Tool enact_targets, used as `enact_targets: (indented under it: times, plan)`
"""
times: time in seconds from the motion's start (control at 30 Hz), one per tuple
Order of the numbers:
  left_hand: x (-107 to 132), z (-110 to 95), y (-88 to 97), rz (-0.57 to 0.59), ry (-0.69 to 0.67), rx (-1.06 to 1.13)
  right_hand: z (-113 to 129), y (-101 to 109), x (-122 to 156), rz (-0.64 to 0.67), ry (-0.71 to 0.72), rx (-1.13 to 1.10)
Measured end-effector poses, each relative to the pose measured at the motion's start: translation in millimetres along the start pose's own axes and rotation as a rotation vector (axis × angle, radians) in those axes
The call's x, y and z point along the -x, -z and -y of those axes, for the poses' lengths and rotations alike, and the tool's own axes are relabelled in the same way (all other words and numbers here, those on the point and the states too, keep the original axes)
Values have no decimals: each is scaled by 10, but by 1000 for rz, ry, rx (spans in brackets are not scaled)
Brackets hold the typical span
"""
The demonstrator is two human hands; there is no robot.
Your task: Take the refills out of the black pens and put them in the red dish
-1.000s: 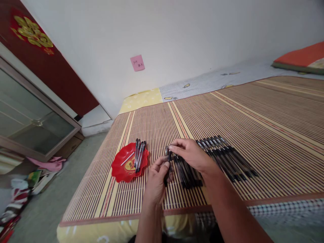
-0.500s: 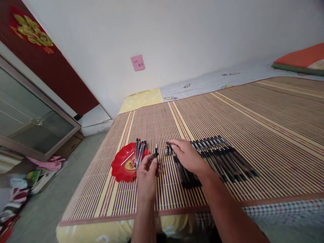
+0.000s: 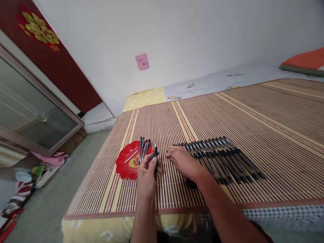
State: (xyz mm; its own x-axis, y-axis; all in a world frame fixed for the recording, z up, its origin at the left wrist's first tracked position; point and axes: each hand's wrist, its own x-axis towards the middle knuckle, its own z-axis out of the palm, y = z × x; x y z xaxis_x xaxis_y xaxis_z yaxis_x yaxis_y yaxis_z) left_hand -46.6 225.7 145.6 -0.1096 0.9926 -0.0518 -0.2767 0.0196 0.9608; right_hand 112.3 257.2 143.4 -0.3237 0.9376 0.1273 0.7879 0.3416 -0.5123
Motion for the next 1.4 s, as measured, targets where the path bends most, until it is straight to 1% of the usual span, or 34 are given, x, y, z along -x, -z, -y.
enact_targets:
  times: [0.07, 0.13, 0.17, 0.27, 0.37, 0.47, 0.53, 0.63, 0.7, 0.77, 0.8, 0.9, 0.97, 1.07, 1.13, 1.2, 1.3, 1.4]
  plan:
    - [-6, 9, 31, 3, -10, -9, 4, 50, -3, -64, -34, -60]
    - [-9, 13, 45, 9, -12, -8, 13, 61, -6, -125, -92, -28]
    - [-10, 13, 44, 10, -7, -3, 23, 49, -8, -127, -114, 13]
    - [-8, 8, 23, 4, 12, 15, 75, -35, -16, -50, -138, 140]
    - [-8, 8, 2, 3, 11, 19, 152, -114, -26, 6, -150, 208]
    - [-16, 23, 2, 5, 12, 13, 219, -126, -21, 24, -154, 183]
    - [-22, 36, 7, 6, 11, 5, 244, -107, -4, 46, -182, 146]
    - [-25, 51, 9, 13, 6, -10, 246, -76, 28, 87, -232, 108]
    - [-24, 55, 6, 19, 8, -16, 225, -64, 39, 82, -238, 59]
    - [-21, 56, 1, 32, 14, -17, 186, -49, 32, 19, -213, -75]
    - [-20, 56, -2, 39, 16, -18, 160, -36, 22, -41, -198, -186]
    - [-11, 53, -13, 59, 13, -36, 62, 34, -12, -274, -185, -618]
    - [-1, 51, -21, 72, 9, -45, -7, 99, -26, -412, -203, -882]
    - [15, 51, -41, 96, 13, -53, -80, 186, -22, -533, -222, -1179]
    - [24, 52, -60, 108, 25, -58, -96, 222, -11, -565, -221, -1319]
    - [33, 53, -80, 121, 40, -59, -89, 239, -1, -567, -201, -1405]
    - [48, 52, -109, 145, 46, -60, -59, 243, 5, -536, -167, -1451]
    - [59, 51, -125, 167, 36, -74, -32, 245, 11, -483, -123, -1439]
